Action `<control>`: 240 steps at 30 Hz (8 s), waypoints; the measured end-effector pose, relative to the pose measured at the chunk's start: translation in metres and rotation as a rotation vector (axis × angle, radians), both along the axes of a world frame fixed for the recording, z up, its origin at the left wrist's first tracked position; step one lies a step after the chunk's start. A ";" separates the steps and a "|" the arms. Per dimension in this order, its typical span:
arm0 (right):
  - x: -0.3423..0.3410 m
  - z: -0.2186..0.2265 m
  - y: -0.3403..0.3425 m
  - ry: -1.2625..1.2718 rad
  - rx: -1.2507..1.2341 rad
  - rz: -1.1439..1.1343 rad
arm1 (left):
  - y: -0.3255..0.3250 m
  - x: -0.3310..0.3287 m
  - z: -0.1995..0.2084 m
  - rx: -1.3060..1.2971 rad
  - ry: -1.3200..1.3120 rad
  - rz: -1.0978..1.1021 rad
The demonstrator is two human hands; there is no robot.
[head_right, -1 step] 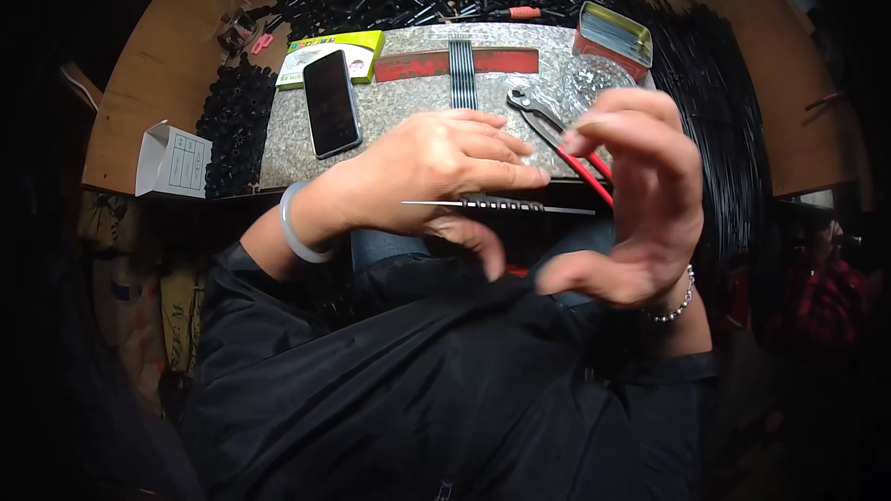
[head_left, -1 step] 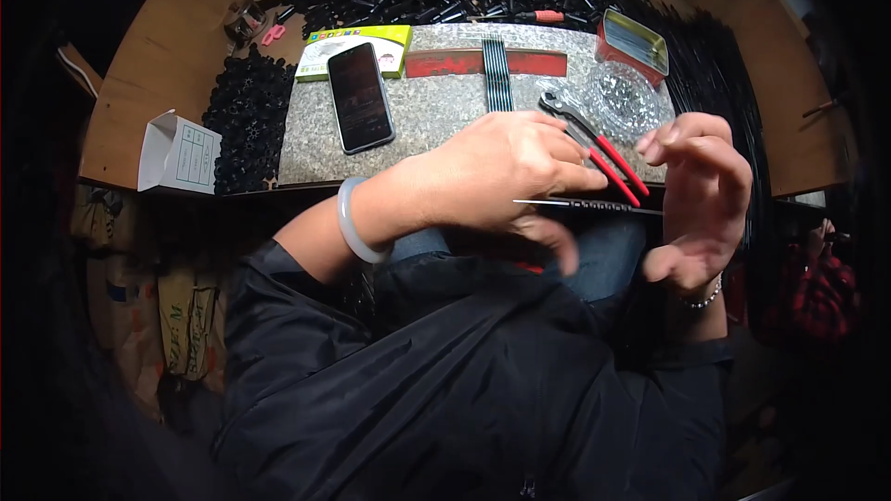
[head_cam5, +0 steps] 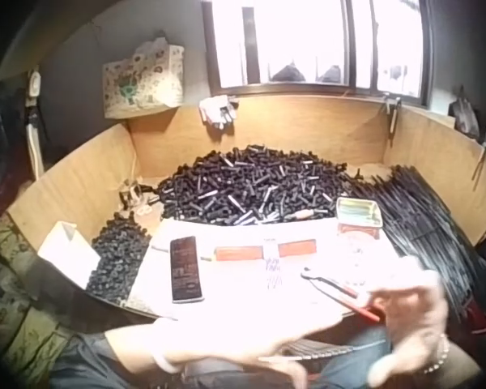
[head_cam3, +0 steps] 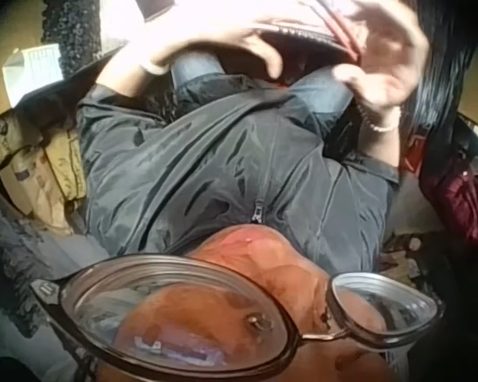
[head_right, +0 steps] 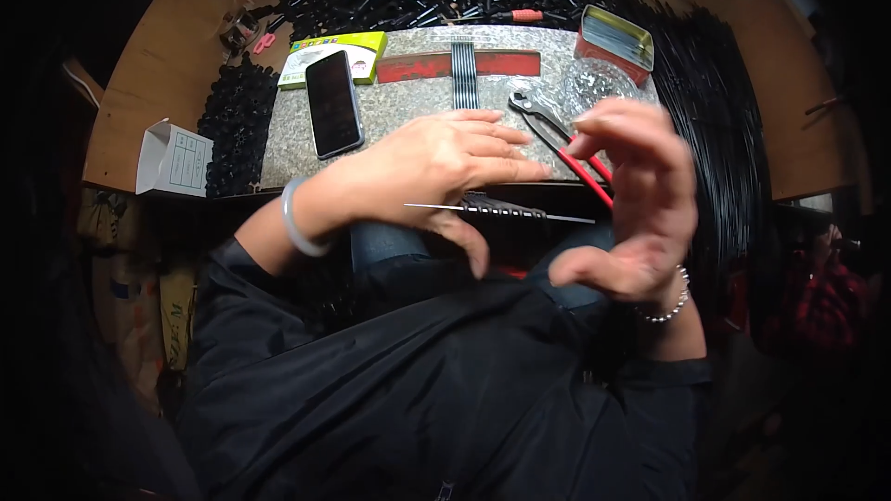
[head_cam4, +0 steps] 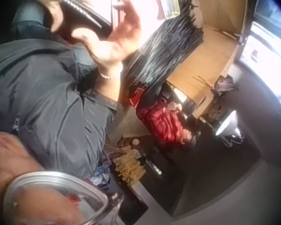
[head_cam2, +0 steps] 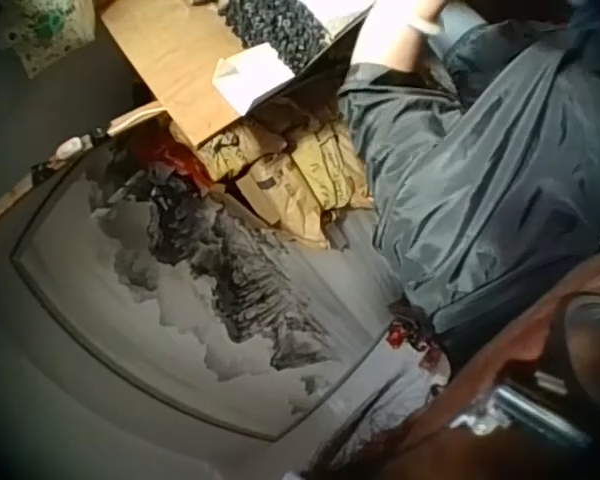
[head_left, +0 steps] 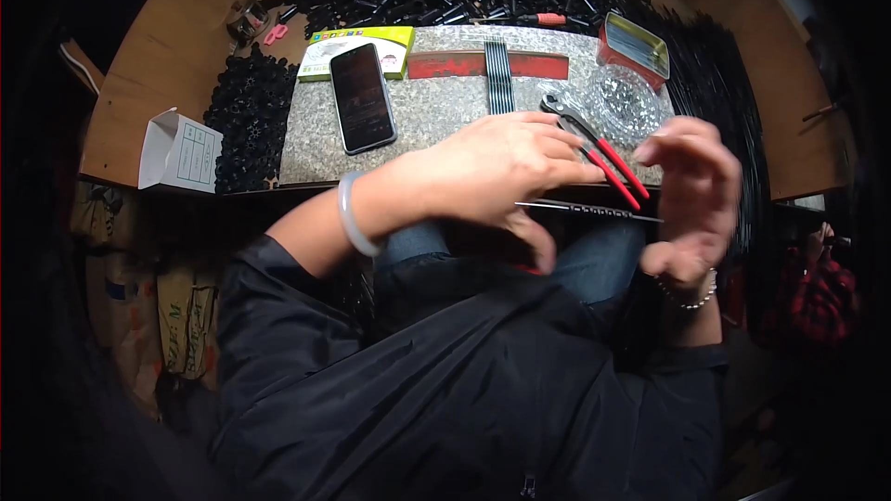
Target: The recorder assembles umbrella ribs into a hub component and secures them using pliers.
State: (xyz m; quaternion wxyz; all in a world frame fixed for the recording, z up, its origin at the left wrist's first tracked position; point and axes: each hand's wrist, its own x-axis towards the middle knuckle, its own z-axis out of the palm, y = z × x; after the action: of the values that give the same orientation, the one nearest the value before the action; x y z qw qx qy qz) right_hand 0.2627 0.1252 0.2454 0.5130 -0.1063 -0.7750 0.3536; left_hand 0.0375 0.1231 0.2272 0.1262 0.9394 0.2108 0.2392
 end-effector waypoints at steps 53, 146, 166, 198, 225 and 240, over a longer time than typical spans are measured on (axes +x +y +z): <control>-0.023 -0.148 -0.058 0.040 -0.870 0.436 | -0.050 0.032 0.034 -1.017 -0.834 -0.111; -0.033 -0.141 -0.094 0.029 -1.160 0.160 | -0.068 0.016 -0.103 -1.375 -1.284 0.149; -0.035 -0.143 -0.089 -0.031 -1.140 0.159 | -0.065 0.016 -0.107 -1.407 -1.325 0.202; -0.033 -0.140 -0.086 -0.043 -1.157 0.188 | -0.093 0.017 -0.117 -1.264 -1.341 0.153; -0.034 -0.142 -0.085 -0.070 -1.214 0.267 | -0.085 0.029 -0.115 -1.424 -1.482 0.221; -0.036 -0.142 -0.082 -0.050 -1.223 0.295 | -0.087 0.028 -0.127 -1.405 -1.473 0.286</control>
State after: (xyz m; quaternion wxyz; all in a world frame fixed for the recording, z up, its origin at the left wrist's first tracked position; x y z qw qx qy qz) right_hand 0.2265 0.0434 0.1038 0.2869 -0.2806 -0.4508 0.7973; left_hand 0.0657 0.0362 0.1000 0.7158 0.2396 0.2835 0.5916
